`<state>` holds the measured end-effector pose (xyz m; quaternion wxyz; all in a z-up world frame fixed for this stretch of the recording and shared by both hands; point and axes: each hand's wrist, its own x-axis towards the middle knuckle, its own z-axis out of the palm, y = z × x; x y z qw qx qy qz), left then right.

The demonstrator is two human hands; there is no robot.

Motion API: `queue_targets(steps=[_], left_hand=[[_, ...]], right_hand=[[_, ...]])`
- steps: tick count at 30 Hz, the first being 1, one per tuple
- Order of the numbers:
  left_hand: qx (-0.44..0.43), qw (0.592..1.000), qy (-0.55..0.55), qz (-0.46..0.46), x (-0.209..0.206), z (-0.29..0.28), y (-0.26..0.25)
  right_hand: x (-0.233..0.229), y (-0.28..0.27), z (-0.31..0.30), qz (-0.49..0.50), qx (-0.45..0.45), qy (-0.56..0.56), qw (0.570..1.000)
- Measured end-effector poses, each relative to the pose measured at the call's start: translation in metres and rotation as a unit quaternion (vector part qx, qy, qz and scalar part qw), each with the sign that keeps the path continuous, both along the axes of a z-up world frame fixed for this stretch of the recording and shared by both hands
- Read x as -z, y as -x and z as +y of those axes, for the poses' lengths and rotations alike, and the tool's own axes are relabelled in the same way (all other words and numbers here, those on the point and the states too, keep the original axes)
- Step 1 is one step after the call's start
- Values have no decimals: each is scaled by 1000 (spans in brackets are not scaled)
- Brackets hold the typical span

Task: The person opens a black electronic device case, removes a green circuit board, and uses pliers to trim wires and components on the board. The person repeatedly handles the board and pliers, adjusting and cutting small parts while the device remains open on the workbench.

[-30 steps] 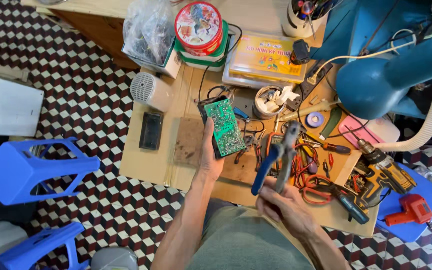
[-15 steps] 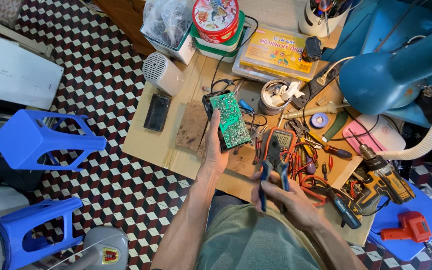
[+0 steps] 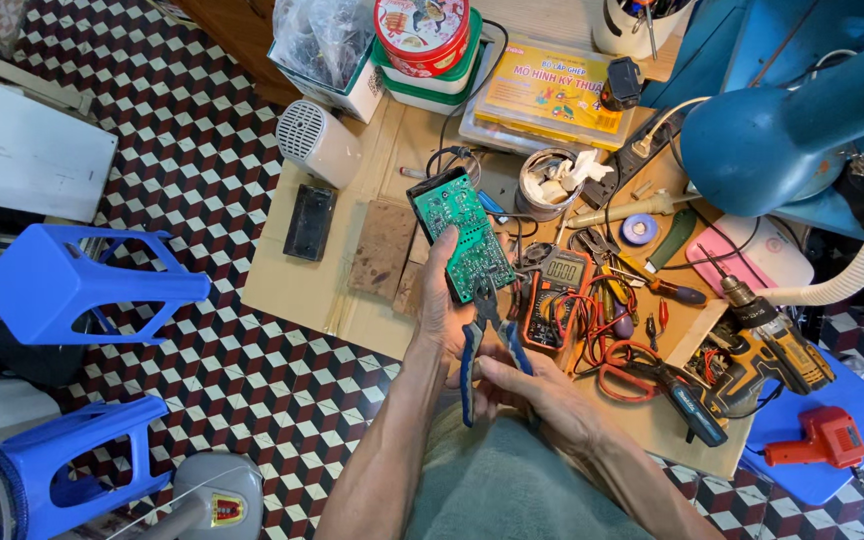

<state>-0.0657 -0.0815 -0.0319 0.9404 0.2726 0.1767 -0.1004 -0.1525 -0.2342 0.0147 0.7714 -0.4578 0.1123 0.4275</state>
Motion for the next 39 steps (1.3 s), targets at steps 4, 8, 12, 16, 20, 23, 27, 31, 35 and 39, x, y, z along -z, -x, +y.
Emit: queue_targets(steps=[4,8,12,16,20,23,27,31,35,39], left_hand=[[4,1000,18,13,-2,0,-1],[14,1000,27,-6,-1,5,1],[5,999,30,-15,-1,8,4],[-8,1000,25,-7,-2,9,4],[-1,999,32,-38,-3,8,1],[-10,999,27,-20,-5,8,2],[-1,998,26,-52,-6,7,2],[6,993,48,-104,-10,6,5],[-32,996,55,-57,-14,1,7],[-37,998,22,-43,-16,1,8]], right_hand=[[6,-6,9,-7,5,-11,1000],[7,-4,13,53,30,0,998],[1,-2,21,103,59,-68,991],[-9,-4,25,107,54,-68,991],[-17,-5,30,117,55,-68,989],[-19,-3,32,120,55,-76,988],[-14,3,37,129,80,-89,984],[-10,11,43,119,107,-121,980],[-9,19,46,122,126,-114,978],[-11,24,42,123,123,-143,974]])
